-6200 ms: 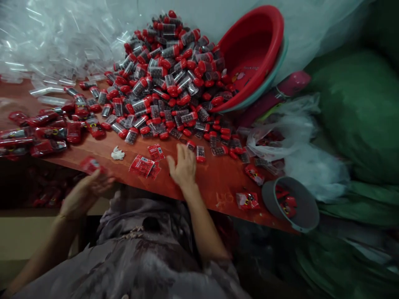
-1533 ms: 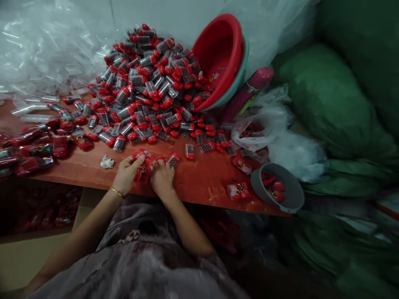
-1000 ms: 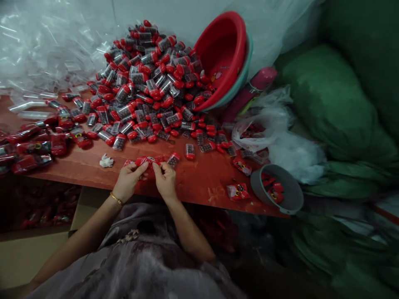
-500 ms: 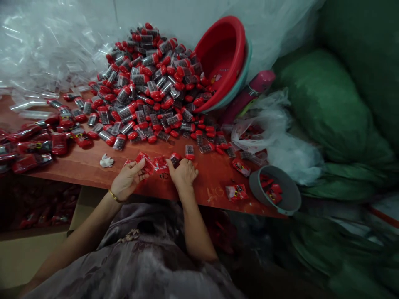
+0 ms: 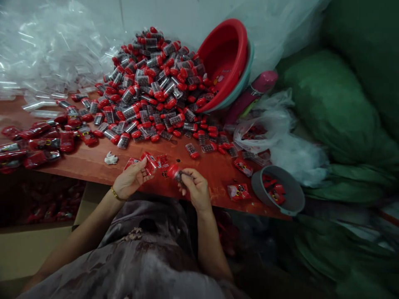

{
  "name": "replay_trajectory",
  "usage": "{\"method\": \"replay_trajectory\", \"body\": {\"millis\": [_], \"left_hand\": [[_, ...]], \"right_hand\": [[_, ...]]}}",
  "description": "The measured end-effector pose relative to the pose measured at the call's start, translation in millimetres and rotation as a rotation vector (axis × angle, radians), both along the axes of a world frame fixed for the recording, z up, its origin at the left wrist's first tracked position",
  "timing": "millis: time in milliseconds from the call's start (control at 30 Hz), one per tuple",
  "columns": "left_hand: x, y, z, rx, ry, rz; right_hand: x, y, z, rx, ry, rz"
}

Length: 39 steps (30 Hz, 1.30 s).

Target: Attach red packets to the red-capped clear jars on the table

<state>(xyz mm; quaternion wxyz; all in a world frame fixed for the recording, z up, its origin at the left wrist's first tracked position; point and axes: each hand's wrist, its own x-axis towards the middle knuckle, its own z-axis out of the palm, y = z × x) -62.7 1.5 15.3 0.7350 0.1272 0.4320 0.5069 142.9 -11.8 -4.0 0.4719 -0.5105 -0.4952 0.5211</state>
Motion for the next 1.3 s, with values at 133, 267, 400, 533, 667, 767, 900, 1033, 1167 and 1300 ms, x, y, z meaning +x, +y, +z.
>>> {"method": "replay_trajectory", "body": {"millis": [133, 267, 400, 533, 667, 767, 900, 1033, 1167, 1300], "left_hand": [[5.1, -0.7, -1.8, 0.019, 0.045, -0.027], [4.9, -3.1, -2.4, 0.044, 0.105, -0.018], [3.2, -4.9, -1.8, 0.068, 0.155, -0.017], [6.5, -5.7, -1.2, 0.059, 0.150, -0.005], [13.6, -9.5, 1.1, 0.075, 0.122, -0.002], [19.0, -13.3, 1.7, 0.067, 0.117, 0.008], [26.4, -16.7, -1.0, 0.078, 0.115, 0.071], [34.6, -19.2, -3.4, 0.040, 0.084, 0.147], [39.1, -20.4, -2.6, 0.061, 0.072, 0.143], [36.7, -18.8, -8.9, 0.175, 0.157, 0.134]], "right_hand": [[-8.0, -22.0, 16.3, 0.005, 0.004, 0.109], [-15.9, -20.2, 19.6, 0.022, -0.066, 0.134], [-22.8, -17.0, 14.7, 0.023, -0.078, 0.121], [-30.2, -18.8, 6.1, 0.028, -0.049, 0.034], [-35.9, -18.9, -0.6, 0.035, -0.042, 0.001], [-39.7, -18.1, -1.7, 0.044, -0.028, -0.003], [-46.5, -19.2, -2.4, 0.080, -0.053, -0.022], [-54.7, -21.3, -5.9, 0.119, -0.110, -0.108], [-59.8, -20.5, -7.4, 0.133, -0.110, -0.118], [-63.8, -19.3, -9.6, 0.121, -0.081, -0.080]]}}
